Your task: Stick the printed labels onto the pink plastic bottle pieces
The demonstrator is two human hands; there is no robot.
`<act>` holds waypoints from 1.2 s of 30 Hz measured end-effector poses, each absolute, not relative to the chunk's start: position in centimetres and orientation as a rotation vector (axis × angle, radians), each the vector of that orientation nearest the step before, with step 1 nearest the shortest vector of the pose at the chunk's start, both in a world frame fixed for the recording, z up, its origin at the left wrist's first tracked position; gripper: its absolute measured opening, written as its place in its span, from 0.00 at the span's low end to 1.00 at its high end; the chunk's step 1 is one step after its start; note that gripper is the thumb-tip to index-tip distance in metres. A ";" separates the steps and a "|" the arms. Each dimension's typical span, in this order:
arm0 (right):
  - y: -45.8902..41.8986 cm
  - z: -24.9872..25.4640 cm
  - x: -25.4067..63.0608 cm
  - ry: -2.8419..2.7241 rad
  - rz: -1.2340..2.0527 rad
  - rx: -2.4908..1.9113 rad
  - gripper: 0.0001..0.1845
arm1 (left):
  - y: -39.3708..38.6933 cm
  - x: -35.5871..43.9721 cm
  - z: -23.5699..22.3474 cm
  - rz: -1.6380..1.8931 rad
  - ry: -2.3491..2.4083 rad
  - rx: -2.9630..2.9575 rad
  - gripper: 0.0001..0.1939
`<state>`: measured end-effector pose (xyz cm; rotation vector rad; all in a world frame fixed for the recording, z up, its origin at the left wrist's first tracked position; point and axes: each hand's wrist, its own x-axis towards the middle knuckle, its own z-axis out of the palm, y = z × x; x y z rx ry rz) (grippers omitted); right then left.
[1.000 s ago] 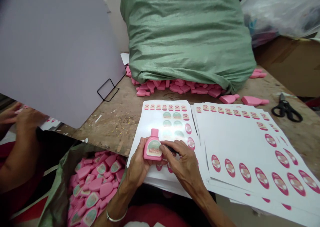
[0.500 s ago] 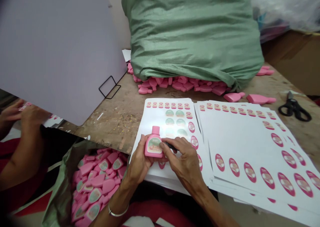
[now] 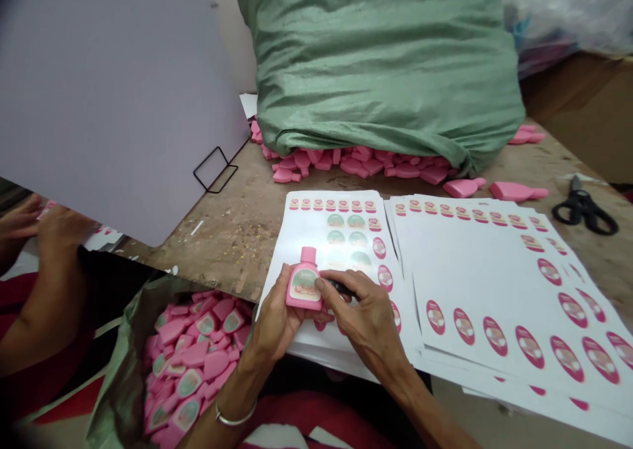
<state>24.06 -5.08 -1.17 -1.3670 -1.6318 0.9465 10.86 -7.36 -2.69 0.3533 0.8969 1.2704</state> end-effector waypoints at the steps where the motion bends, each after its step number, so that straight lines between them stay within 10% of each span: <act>1: -5.0 -1.1 24.0 -1.576 1.026 -1.392 0.13 | -7.4 10.9 -2.7 1.272 0.909 0.350 0.28; 8: -4.2 -1.2 24.6 -1.338 1.412 -1.417 0.17 | -7.4 10.7 -2.2 1.240 0.924 0.352 0.27; 36: -5.4 -1.1 23.7 -1.640 0.915 -1.394 0.13 | -7.7 10.0 -2.2 1.246 0.727 0.440 0.14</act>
